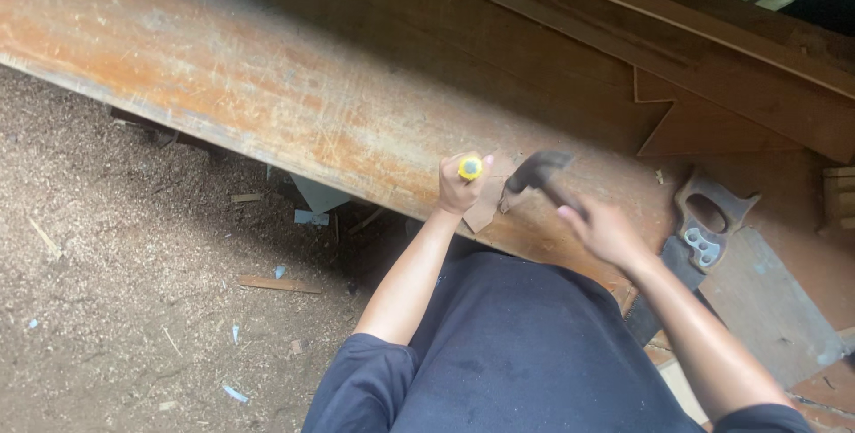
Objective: The person uses a chisel and hammer to carve a design into a small piece of wood on a workbench. They repeatedly strike the chisel to remove wood chips and shape the material.
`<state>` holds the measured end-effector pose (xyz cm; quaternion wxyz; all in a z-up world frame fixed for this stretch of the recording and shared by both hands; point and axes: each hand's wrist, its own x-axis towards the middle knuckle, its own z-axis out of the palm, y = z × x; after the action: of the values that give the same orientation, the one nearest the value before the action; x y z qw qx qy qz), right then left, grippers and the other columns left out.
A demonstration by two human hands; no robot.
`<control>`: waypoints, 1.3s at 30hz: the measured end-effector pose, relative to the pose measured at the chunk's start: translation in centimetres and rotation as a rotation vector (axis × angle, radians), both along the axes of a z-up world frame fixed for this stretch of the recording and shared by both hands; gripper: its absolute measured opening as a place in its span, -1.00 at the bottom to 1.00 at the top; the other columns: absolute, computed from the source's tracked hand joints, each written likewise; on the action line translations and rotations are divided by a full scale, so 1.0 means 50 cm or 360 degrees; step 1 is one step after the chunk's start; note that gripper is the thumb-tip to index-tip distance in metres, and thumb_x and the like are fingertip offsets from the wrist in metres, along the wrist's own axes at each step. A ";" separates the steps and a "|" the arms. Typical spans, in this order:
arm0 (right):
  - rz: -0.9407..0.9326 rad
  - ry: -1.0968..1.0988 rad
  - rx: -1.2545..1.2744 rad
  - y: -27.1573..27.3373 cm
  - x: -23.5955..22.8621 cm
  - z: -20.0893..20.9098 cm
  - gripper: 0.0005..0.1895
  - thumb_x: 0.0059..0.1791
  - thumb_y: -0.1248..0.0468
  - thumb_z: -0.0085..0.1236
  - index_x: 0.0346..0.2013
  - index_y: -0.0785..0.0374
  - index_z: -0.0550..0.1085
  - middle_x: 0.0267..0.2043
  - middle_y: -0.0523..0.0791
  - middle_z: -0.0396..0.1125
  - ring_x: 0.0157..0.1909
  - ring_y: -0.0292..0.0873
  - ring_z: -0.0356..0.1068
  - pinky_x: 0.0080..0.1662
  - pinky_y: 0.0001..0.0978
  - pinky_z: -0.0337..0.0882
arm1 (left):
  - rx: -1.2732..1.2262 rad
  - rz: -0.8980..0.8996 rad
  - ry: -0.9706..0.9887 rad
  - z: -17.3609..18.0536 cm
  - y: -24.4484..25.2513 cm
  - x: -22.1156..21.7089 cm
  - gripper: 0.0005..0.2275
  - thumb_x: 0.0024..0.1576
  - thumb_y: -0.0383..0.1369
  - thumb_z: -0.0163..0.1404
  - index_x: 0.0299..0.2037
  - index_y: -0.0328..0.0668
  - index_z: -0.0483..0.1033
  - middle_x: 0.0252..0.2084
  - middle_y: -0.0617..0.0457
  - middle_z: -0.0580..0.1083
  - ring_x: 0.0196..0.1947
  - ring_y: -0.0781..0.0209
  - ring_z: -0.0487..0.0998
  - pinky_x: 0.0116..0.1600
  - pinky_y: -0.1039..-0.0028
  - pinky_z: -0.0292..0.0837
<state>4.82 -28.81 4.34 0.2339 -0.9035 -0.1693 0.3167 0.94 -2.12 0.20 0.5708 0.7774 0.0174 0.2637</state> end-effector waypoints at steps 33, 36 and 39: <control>0.0364 -0.0680 0.0235 0.037 0.004 0.432 -0.53 0.00 0.14 0.03 0.20 0.18 0.41 -0.53 0.13 0.42 -0.46 0.15 0.49 -0.37 -0.01 0.46 | -0.0109 -0.0088 -0.0054 -0.023 -0.003 0.011 -0.94 0.05 -0.50 0.13 -0.35 -0.33 0.53 -0.42 -0.17 0.51 -0.40 -0.09 0.60 -0.29 0.31 0.45; 0.0013 -0.0620 0.1095 -0.005 -0.015 0.477 -0.81 0.13 0.10 -0.02 -0.04 0.07 0.40 -0.47 -0.12 0.44 -0.49 -0.24 0.45 -0.35 -0.39 0.46 | -0.0061 -0.0050 0.0039 -0.027 -0.003 0.006 -0.82 0.11 -0.49 0.18 -0.49 -0.34 0.45 -0.52 -0.16 0.44 -0.51 -0.07 0.52 -0.37 0.31 0.35; -0.0150 -0.0358 0.1687 0.016 -0.019 0.460 -0.67 0.13 0.04 0.03 0.12 0.09 0.34 -0.39 -0.14 0.43 -0.48 -0.27 0.39 -0.32 -0.50 0.43 | -0.0072 -0.0056 0.0012 -0.028 -0.001 0.018 -0.84 0.10 -0.49 0.15 -0.50 -0.32 0.46 -0.56 -0.13 0.45 -0.56 -0.02 0.52 -0.41 0.33 0.34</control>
<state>3.85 -28.02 27.33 0.6520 -0.6966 -0.2891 0.0785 1.85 -2.17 -1.22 0.5927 0.7655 0.0118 0.2502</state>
